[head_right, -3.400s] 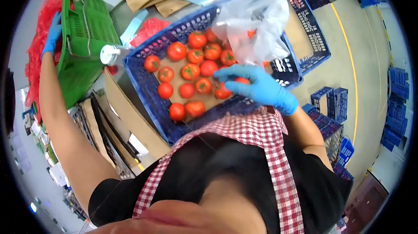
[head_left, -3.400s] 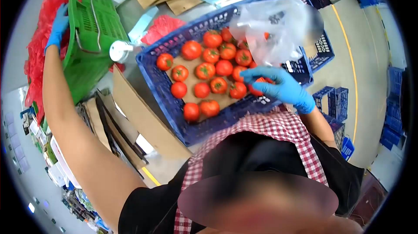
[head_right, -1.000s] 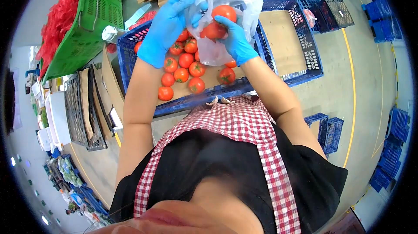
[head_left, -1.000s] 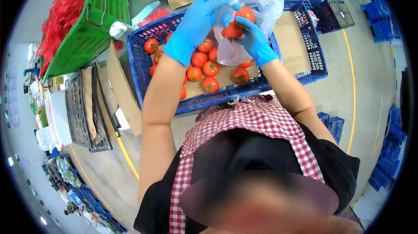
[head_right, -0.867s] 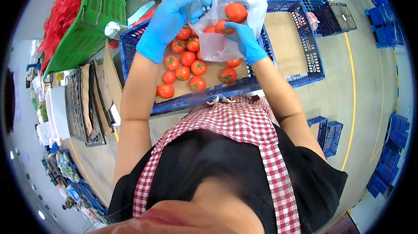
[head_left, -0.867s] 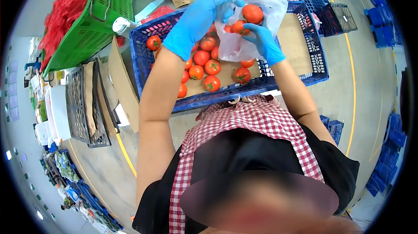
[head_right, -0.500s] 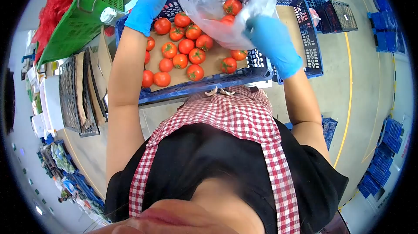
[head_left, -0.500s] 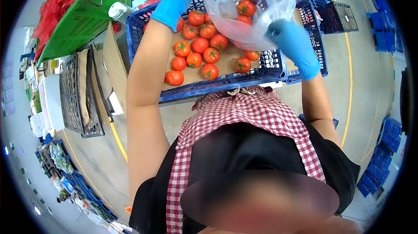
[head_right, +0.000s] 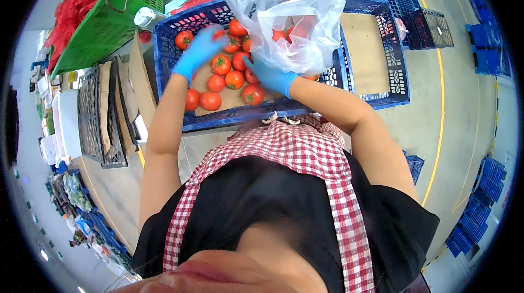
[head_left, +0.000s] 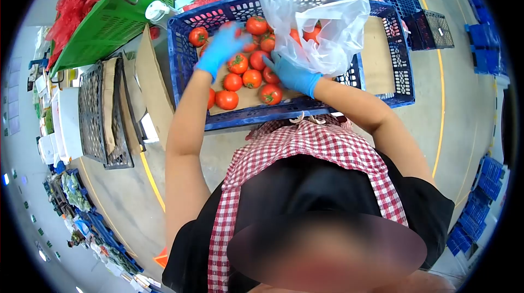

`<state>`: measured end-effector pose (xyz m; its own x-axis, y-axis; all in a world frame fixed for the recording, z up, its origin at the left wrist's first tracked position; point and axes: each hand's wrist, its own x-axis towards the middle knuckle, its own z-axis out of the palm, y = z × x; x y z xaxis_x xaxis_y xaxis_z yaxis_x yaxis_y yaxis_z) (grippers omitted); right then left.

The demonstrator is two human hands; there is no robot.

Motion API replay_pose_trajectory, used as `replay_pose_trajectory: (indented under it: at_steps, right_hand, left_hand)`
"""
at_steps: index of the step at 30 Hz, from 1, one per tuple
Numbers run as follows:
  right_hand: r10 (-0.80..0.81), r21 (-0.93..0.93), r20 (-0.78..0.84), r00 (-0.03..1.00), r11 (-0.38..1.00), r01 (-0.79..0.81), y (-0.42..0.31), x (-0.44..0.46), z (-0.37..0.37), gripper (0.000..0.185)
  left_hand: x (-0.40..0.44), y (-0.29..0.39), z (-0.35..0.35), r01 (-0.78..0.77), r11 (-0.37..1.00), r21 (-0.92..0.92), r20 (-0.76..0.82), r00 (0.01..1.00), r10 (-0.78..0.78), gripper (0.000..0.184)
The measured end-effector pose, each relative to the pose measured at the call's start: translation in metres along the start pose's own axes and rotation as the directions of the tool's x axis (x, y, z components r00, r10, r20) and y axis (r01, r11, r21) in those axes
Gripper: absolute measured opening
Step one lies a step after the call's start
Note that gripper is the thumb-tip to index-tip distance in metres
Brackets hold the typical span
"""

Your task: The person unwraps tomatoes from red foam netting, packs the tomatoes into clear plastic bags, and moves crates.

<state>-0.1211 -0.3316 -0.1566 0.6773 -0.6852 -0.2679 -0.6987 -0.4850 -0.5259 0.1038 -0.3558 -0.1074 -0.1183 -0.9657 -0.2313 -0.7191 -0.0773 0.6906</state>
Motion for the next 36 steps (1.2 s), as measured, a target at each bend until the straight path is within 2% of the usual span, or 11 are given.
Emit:
replay_pose_trajectory:
  at_steps: [2, 5, 9, 13, 19, 23, 26, 28, 30, 34, 36]
  right_hand:
    - [-0.112, 0.001, -0.005, 0.994, 0.994, 0.112, 0.008, -0.004, -0.003, 0.052]
    - [-0.592, -0.365, -0.108, 0.798, 0.771, 0.522, 0.016, -0.011, 0.011, 0.038]
    - [-0.459, -0.430, -0.051, 0.887, 0.812, 0.395, 0.030, 0.002, 0.035, 0.035]
    - [-0.107, -0.202, -0.063, 0.992, 0.975, 0.093, 0.045, 0.007, 0.040, 0.031]
    - [-0.337, -0.473, 0.299, 0.893, 0.760, 0.445, 0.012, -0.017, -0.021, 0.046]
    - [-0.249, -0.268, 0.347, 0.904, 0.897, 0.350, -0.005, -0.038, -0.038, 0.065]
    - [-0.172, 0.270, 0.425, 0.889, 0.961, 0.056, -0.008, -0.029, -0.055, 0.069]
    - [-0.208, 0.747, 0.341, 0.917, 0.651, -0.130, -0.017, -0.043, -0.064, 0.063]
    - [-0.238, 0.937, 0.348, 0.907, 0.093, -0.336, -0.044, -0.072, -0.090, 0.065]
    - [-0.241, 0.927, -0.182, 0.953, -0.365, 0.085, -0.049, -0.099, -0.140, 0.069]
    - [-0.055, 0.921, -0.319, 0.946, -0.255, 0.295, -0.039, -0.090, -0.170, 0.078]
  left_hand:
    - [-0.021, -0.037, 0.048, -0.163, 0.942, 0.293, 0.132, 0.983, 0.129, 0.093]
    - [-0.039, -0.030, 0.083, -0.189, 0.912, 0.364, 0.018, 0.980, 0.196, 0.096]
    - [-0.055, -0.025, 0.084, -0.276, 0.857, 0.434, 0.112, 0.961, 0.253, 0.089]
    - [-0.045, -0.024, 0.089, -0.043, 0.885, 0.464, -0.030, 0.998, 0.064, 0.078]
    - [-0.044, 0.002, 0.095, -0.128, 0.817, 0.562, 0.048, 0.991, 0.122, 0.077]
    - [-0.029, 0.005, 0.090, -0.042, 0.857, 0.513, 0.058, 0.998, 0.015, 0.073]
    - [-0.017, -0.007, 0.086, -0.065, 0.870, 0.488, 0.107, 0.994, 0.014, 0.072]
    - [-0.018, -0.010, 0.077, -0.054, 0.878, 0.475, 0.148, 0.989, -0.019, 0.074]
    - [-0.013, -0.026, 0.070, -0.089, 0.921, 0.380, 0.188, 0.982, 0.018, 0.078]
    - [-0.012, -0.041, 0.062, -0.111, 0.993, -0.033, 0.158, 0.981, 0.115, 0.079]
    - [-0.025, -0.035, 0.047, -0.185, 0.944, -0.274, 0.043, 0.978, 0.204, 0.079]
